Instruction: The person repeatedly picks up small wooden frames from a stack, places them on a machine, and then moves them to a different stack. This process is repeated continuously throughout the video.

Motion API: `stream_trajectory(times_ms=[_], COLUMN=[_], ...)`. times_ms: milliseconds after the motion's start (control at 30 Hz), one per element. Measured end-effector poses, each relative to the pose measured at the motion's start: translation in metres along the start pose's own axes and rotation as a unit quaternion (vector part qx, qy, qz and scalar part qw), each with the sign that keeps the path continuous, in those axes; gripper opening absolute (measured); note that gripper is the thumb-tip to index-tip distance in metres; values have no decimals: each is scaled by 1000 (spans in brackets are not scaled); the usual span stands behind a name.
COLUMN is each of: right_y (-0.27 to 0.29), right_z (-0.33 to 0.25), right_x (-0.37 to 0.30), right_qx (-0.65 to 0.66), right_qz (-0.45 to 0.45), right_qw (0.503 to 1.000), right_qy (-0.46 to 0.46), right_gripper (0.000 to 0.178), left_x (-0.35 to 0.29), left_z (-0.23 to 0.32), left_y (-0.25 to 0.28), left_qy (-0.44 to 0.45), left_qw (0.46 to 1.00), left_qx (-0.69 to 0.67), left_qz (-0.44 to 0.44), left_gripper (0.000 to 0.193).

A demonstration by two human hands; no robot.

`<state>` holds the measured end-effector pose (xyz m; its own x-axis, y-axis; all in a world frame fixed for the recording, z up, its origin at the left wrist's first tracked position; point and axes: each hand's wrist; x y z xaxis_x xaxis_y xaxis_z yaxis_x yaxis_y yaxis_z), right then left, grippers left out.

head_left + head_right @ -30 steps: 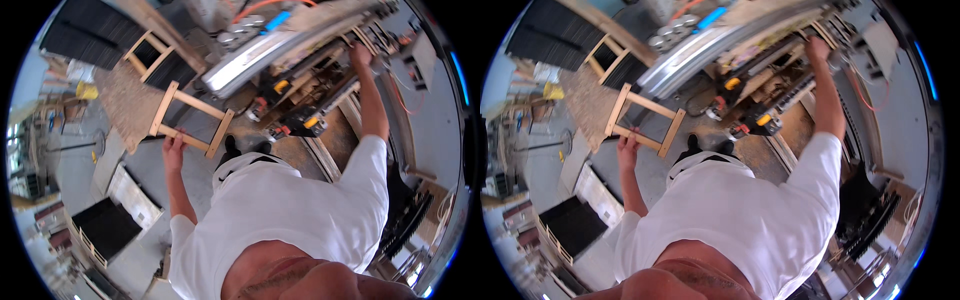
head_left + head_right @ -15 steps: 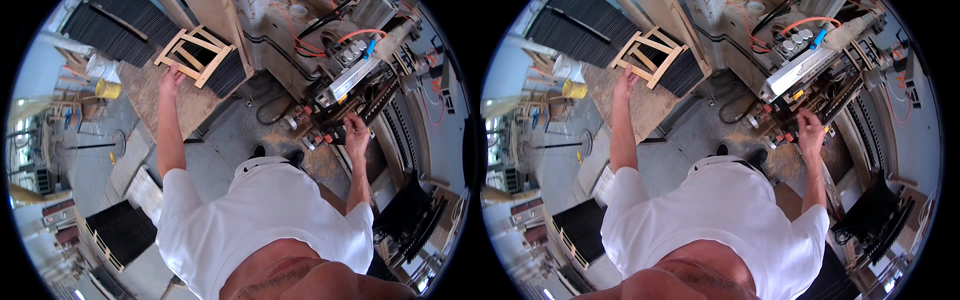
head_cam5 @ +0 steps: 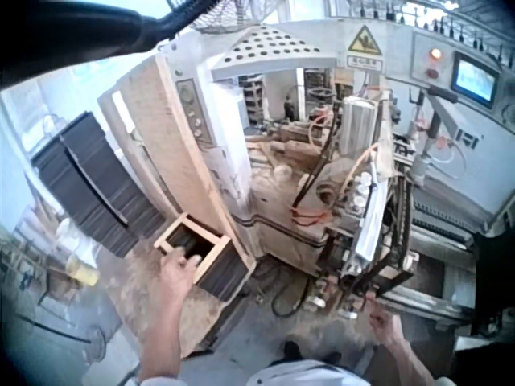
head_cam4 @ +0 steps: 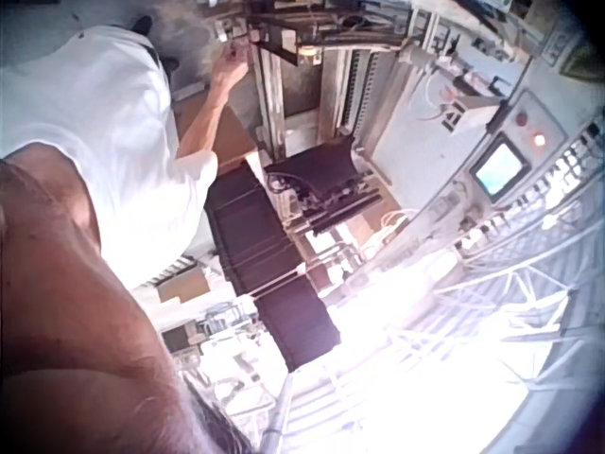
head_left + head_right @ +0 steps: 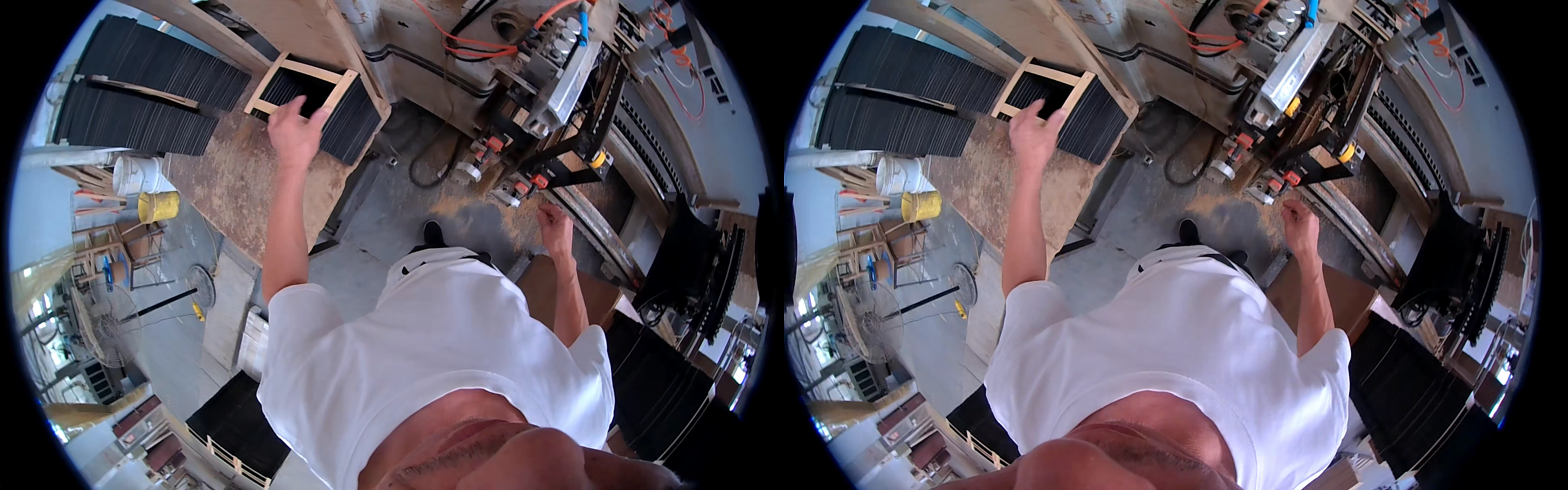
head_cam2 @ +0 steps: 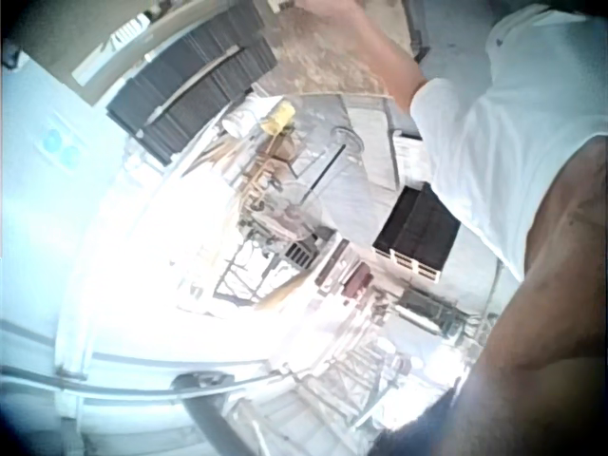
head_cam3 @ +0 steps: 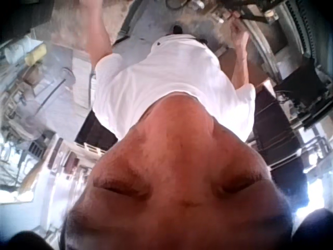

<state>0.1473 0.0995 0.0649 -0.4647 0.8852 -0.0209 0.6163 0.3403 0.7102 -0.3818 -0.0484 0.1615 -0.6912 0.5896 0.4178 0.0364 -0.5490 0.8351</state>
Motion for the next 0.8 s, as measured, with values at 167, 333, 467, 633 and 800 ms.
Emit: stream_trajectory(times_ms=[167,333,467,633,800], right_y=[-10,6,41,175,319], right_z=[21,20,32,-36,-95], right_x=[-16,-55,-98,-158,-241], right_qx=[13,33,-12,-171,-470], right_qz=[14,48,99,220,380], right_qw=[1000,998,995,956,788], right_qy=[-2,-27,-17,96,114], right_gripper=[19,19,16,23,28], left_x=[5,8,5,-53,-163], left_z=[19,10,24,99,130], left_y=[-22,-40,-35,-35,-100], left_qy=[4,50,-36,-60,-22], left_qw=[994,992,998,990,930], left_qx=[49,37,47,-117,-356], left_qz=[-101,-109,-1,60,-94], left_gripper=[48,45,59,49,33])
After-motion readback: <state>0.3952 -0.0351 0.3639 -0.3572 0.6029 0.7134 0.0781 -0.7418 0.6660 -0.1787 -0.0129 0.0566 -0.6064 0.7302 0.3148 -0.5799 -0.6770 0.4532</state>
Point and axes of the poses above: each hand's wrist, its own x-axis towards the middle knuckle, its own y-axis out of the back of the hand, z = x × y, and after that the axes turned 9 degrees about y, right-handed
